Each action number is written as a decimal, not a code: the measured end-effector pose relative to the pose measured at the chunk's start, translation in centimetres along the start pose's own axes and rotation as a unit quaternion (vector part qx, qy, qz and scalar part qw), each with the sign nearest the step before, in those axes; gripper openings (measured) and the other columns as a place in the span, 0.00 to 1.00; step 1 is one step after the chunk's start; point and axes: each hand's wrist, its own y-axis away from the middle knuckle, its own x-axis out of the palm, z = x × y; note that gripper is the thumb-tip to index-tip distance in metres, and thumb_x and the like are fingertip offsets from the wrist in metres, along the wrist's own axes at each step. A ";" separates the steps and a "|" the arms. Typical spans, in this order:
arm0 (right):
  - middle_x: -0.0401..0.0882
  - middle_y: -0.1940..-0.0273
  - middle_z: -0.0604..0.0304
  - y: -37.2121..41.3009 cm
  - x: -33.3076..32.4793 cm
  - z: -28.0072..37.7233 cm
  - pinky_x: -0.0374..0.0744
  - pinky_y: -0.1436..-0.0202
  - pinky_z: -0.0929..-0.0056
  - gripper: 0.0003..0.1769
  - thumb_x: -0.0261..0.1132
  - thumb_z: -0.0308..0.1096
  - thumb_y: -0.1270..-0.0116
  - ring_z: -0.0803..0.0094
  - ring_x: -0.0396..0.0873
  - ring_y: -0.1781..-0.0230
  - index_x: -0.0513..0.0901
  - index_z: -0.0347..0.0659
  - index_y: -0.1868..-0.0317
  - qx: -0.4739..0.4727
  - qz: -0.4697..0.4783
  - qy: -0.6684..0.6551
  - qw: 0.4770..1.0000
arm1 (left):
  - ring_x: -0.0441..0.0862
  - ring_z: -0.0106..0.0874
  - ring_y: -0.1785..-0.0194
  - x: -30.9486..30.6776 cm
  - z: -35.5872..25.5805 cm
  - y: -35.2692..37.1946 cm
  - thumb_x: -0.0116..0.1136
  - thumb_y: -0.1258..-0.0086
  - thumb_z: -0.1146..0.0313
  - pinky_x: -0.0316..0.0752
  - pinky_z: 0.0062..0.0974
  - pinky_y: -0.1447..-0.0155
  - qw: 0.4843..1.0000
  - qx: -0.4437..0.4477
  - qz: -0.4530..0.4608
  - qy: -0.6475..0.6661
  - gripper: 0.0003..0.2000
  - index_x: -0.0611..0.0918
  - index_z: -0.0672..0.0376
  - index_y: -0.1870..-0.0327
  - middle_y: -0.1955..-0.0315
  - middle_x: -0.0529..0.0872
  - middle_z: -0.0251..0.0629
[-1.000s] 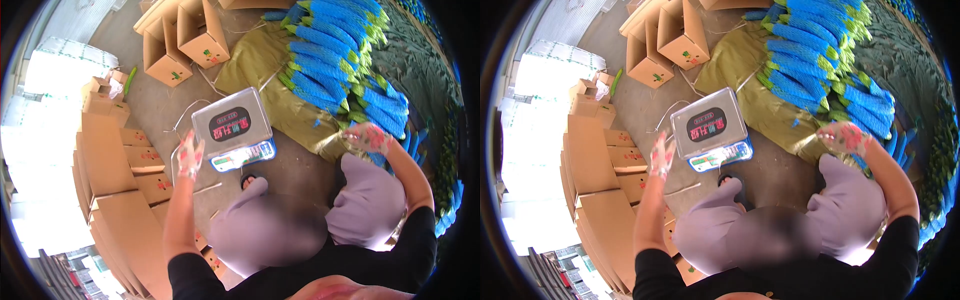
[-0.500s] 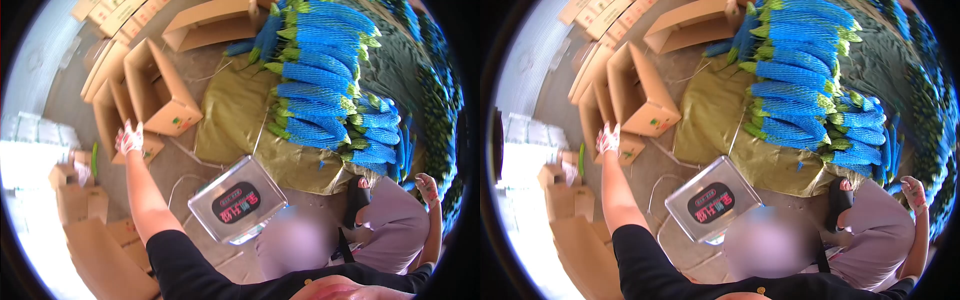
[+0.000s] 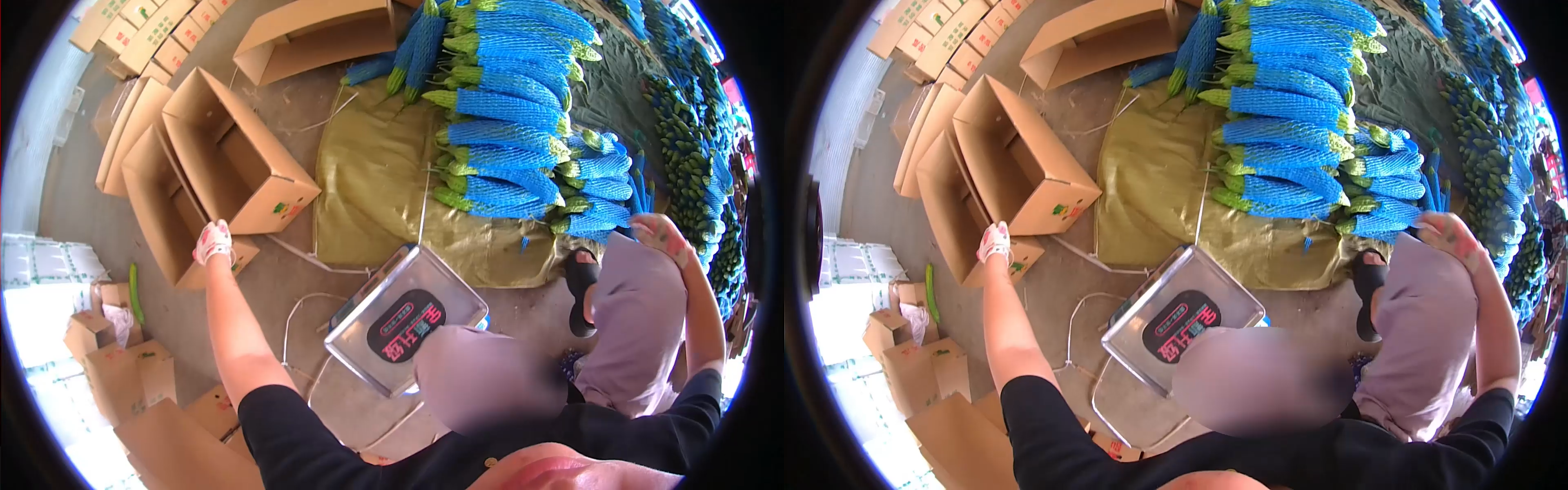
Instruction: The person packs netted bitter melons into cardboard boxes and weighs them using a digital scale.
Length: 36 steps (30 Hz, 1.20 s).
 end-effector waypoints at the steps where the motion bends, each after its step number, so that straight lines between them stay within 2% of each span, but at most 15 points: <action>1: 0.78 0.71 0.57 -2.1 0.4 1.4 0.76 0.65 0.70 0.09 0.57 0.32 0.35 0.68 0.76 0.71 0.81 0.40 0.59 -0.072 0.010 0.057 0.996 | 0.77 0.43 0.41 0.0 0.4 0.6 0.36 0.31 0.45 0.70 0.43 0.42 1.000 -0.014 0.018 0.000 0.25 0.80 0.51 0.47 0.45 0.80 0.39; 4: 0.83 0.62 0.52 -5.7 -0.3 14.9 0.80 0.59 0.60 0.14 0.58 0.35 0.37 0.53 0.81 0.63 0.83 0.43 0.53 -0.263 0.050 0.131 0.955 | 0.77 0.43 0.42 0.1 0.1 0.6 0.35 0.31 0.46 0.66 0.48 0.40 0.999 -0.026 0.017 0.020 0.25 0.80 0.52 0.47 0.44 0.80 0.40; 8: 0.83 0.59 0.50 -19.7 2.7 21.4 0.80 0.57 0.61 0.15 0.58 0.35 0.36 0.54 0.81 0.59 0.82 0.45 0.50 -0.386 0.009 0.120 0.914 | 0.76 0.42 0.40 -0.1 1.0 1.4 0.35 0.30 0.46 0.64 0.47 0.38 0.997 -0.050 0.049 0.030 0.25 0.79 0.52 0.45 0.43 0.79 0.40; 10: 0.82 0.58 0.53 -28.4 3.2 26.0 0.80 0.52 0.62 0.15 0.57 0.37 0.36 0.54 0.81 0.56 0.80 0.43 0.51 -0.349 -0.005 0.138 0.927 | 0.76 0.43 0.40 0.0 1.3 0.9 0.36 0.29 0.46 0.64 0.46 0.38 0.995 -0.071 0.051 0.056 0.25 0.79 0.52 0.45 0.43 0.79 0.41; 12: 0.82 0.57 0.52 -40.1 5.1 27.3 0.81 0.52 0.61 0.16 0.56 0.38 0.36 0.54 0.81 0.55 0.79 0.46 0.50 -0.413 -0.075 0.037 0.907 | 0.75 0.43 0.39 0.3 2.4 1.2 0.36 0.29 0.46 0.63 0.45 0.36 0.992 -0.084 0.068 0.058 0.26 0.78 0.54 0.44 0.43 0.79 0.42; 14: 0.81 0.55 0.51 -47.4 4.7 30.8 0.80 0.50 0.60 0.16 0.57 0.40 0.37 0.53 0.81 0.54 0.79 0.49 0.49 -0.364 -0.213 0.165 0.892 | 0.75 0.42 0.38 -0.4 2.0 2.0 0.43 0.31 0.46 0.62 0.42 0.35 0.990 -0.110 0.049 0.069 0.26 0.78 0.55 0.42 0.43 0.79 0.44; 17: 0.77 0.47 0.47 -55.7 3.8 33.3 0.77 0.43 0.61 0.23 0.57 0.43 0.38 0.51 0.78 0.47 0.76 0.52 0.41 -0.241 -0.220 0.193 0.925 | 0.72 0.42 0.35 -2.7 0.4 2.9 0.55 0.37 0.48 0.63 0.32 0.33 0.971 -0.172 0.095 0.133 0.30 0.75 0.58 0.38 0.39 0.76 0.46; 20: 0.72 0.41 0.44 -60.2 2.9 34.4 0.74 0.38 0.59 0.31 0.56 0.44 0.39 0.51 0.74 0.41 0.70 0.55 0.33 -0.178 -0.183 0.204 0.945 | 0.73 0.43 0.36 1.5 4.4 1.3 0.55 0.37 0.50 0.62 0.30 0.32 0.959 -0.174 0.062 0.214 0.29 0.75 0.59 0.38 0.41 0.78 0.48; 21: 0.71 0.40 0.45 -61.5 2.7 34.4 0.74 0.38 0.58 0.30 0.56 0.45 0.40 0.51 0.74 0.41 0.71 0.56 0.35 -0.166 -0.178 0.200 0.949 | 0.78 0.45 0.42 2.2 4.1 1.9 0.55 0.37 0.52 0.67 0.33 0.37 0.971 -0.158 -0.020 0.177 0.24 0.80 0.59 0.45 0.48 0.81 0.53; 22: 0.71 0.40 0.45 -62.9 2.7 34.3 0.74 0.38 0.57 0.29 0.55 0.46 0.41 0.52 0.74 0.41 0.72 0.57 0.36 -0.154 -0.171 0.197 0.953 | 0.78 0.45 0.42 1.5 3.2 2.9 0.55 0.37 0.52 0.67 0.33 0.37 0.970 -0.174 -0.025 0.167 0.24 0.80 0.59 0.45 0.48 0.81 0.53; 24: 0.71 0.40 0.47 -67.0 2.4 33.5 0.75 0.40 0.56 0.27 0.57 0.46 0.42 0.51 0.75 0.42 0.75 0.59 0.40 -0.091 -0.226 0.210 0.947 | 0.81 0.47 0.52 -0.5 0.3 5.2 0.54 0.35 0.54 0.71 0.38 0.45 0.959 -0.184 0.013 0.217 0.18 0.83 0.61 0.58 0.59 0.84 0.56; 27: 0.70 0.40 0.49 -64.4 0.5 33.8 0.76 0.41 0.56 0.33 0.63 0.50 0.41 0.52 0.74 0.41 0.70 0.64 0.34 -0.078 -0.274 0.273 0.919 | 0.81 0.48 0.61 -2.8 -2.0 9.9 0.54 0.35 0.58 0.73 0.40 0.54 0.984 -0.120 -0.007 0.131 0.15 0.81 0.63 0.68 0.67 0.83 0.55; 29: 0.69 0.40 0.49 -64.5 -0.2 33.1 0.76 0.41 0.56 0.33 0.64 0.50 0.41 0.52 0.73 0.41 0.69 0.65 0.33 -0.066 -0.279 0.294 0.912 | 0.78 0.49 0.70 -3.5 -4.3 12.7 0.54 0.36 0.64 0.72 0.39 0.62 0.954 -0.145 -0.016 0.263 0.12 0.78 0.65 0.74 0.74 0.81 0.51; 32: 0.66 0.37 0.47 -67.6 0.3 31.5 0.76 0.40 0.57 0.37 0.66 0.51 0.42 0.52 0.72 0.39 0.65 0.64 0.31 -0.073 -0.263 0.274 0.922 | 0.78 0.49 0.68 -0.3 -5.2 15.6 0.54 0.35 0.63 0.72 0.42 0.60 0.980 -0.084 -0.030 0.180 0.13 0.78 0.64 0.74 0.75 0.81 0.51; 36: 0.68 0.38 0.45 -70.0 1.4 31.5 0.73 0.37 0.59 0.41 0.67 0.52 0.43 0.50 0.72 0.40 0.64 0.54 0.30 -0.188 -0.210 0.261 0.923 | 0.79 0.49 0.65 -0.2 -7.5 16.8 0.53 0.35 0.61 0.71 0.43 0.56 0.985 -0.103 -0.039 0.129 0.13 0.79 0.63 0.71 0.73 0.81 0.51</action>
